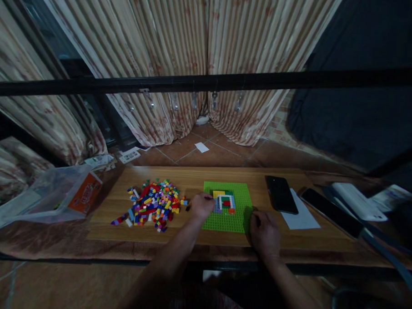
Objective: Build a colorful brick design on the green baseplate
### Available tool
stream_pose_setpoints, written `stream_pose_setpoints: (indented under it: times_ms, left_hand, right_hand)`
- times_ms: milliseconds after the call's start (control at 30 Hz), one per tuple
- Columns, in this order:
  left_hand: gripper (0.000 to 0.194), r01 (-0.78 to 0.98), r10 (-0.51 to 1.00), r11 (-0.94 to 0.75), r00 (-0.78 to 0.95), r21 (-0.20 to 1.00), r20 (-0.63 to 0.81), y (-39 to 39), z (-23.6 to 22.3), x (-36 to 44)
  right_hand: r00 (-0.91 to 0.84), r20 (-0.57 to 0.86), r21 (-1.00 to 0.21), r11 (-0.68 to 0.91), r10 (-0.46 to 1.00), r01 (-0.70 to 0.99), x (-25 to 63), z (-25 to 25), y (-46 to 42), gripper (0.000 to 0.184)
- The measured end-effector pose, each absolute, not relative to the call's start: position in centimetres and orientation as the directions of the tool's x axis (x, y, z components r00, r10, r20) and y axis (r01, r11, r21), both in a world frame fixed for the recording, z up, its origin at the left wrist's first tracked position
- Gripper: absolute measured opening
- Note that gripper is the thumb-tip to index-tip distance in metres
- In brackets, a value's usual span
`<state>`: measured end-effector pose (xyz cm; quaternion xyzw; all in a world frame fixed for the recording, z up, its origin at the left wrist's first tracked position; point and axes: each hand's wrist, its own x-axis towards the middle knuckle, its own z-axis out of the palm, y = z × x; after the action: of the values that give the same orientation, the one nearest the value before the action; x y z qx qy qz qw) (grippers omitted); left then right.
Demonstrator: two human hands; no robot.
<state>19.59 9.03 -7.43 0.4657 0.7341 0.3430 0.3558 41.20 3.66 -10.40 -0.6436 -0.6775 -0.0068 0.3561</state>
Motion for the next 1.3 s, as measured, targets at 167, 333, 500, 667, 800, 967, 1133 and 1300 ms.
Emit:
stream_pose_setpoints:
  times_ms: [167, 333, 500, 667, 800, 967, 1133, 1300]
  left_hand:
    - [0.010, 0.403, 0.941, 0.253, -0.315, 0.880, -0.126, 7.9, -6.4, 19.8]
    - [0.015, 0.361, 0.955, 0.156, -0.292, 0.920, -0.048, 4.8, -5.6, 19.0]
    - [0.015, 0.299, 0.971, 0.068, -0.240, 0.952, 0.007, -0.4, -5.6, 16.4]
    - [0.017, 0.282, 0.933, 0.072, -0.359, 0.957, 0.036, -5.1, -6.4, 11.4]
    - [0.017, 0.327, 0.860, 0.144, -0.508, 0.934, 0.045, -7.0, -6.2, 6.7]
    - [0.016, 0.496, 0.757, 0.279, -0.640, 0.822, 0.129, -7.6, -5.6, 2.1]
    - [0.024, 0.722, 0.817, 0.295, -0.531, 0.625, 0.227, -6.4, -5.2, 1.3]
    - [0.030, 0.885, 0.885, 0.285, -0.391, 0.367, 0.255, -4.1, -4.4, 2.9]
  right_hand:
    - [0.076, 0.495, -0.430, 0.168, 0.865, 0.887, 41.2, -10.3, 3.6, 0.024]
    - [0.049, 0.507, -0.385, 0.175, 0.861, 0.906, 41.6, -10.7, 3.7, 0.027]
    - [0.014, 0.540, -0.343, 0.205, 0.841, 0.916, 42.0, -11.3, 3.8, 0.028]
    - [0.008, 0.527, -0.324, 0.192, 0.850, 0.926, 42.2, -11.4, 3.7, 0.030]
    - [-0.011, 0.552, -0.313, 0.220, 0.834, 0.924, 42.5, -11.6, 3.8, 0.030]
    - [-0.030, 0.547, -0.325, 0.245, 0.837, 0.914, 42.7, -11.9, 4.0, 0.029]
    - [-0.026, 0.561, -0.312, 0.240, 0.828, 0.919, 42.5, -11.5, 3.7, 0.026]
    - [-0.002, 0.557, -0.297, 0.202, 0.830, 0.933, 42.3, -11.4, 3.5, 0.027]
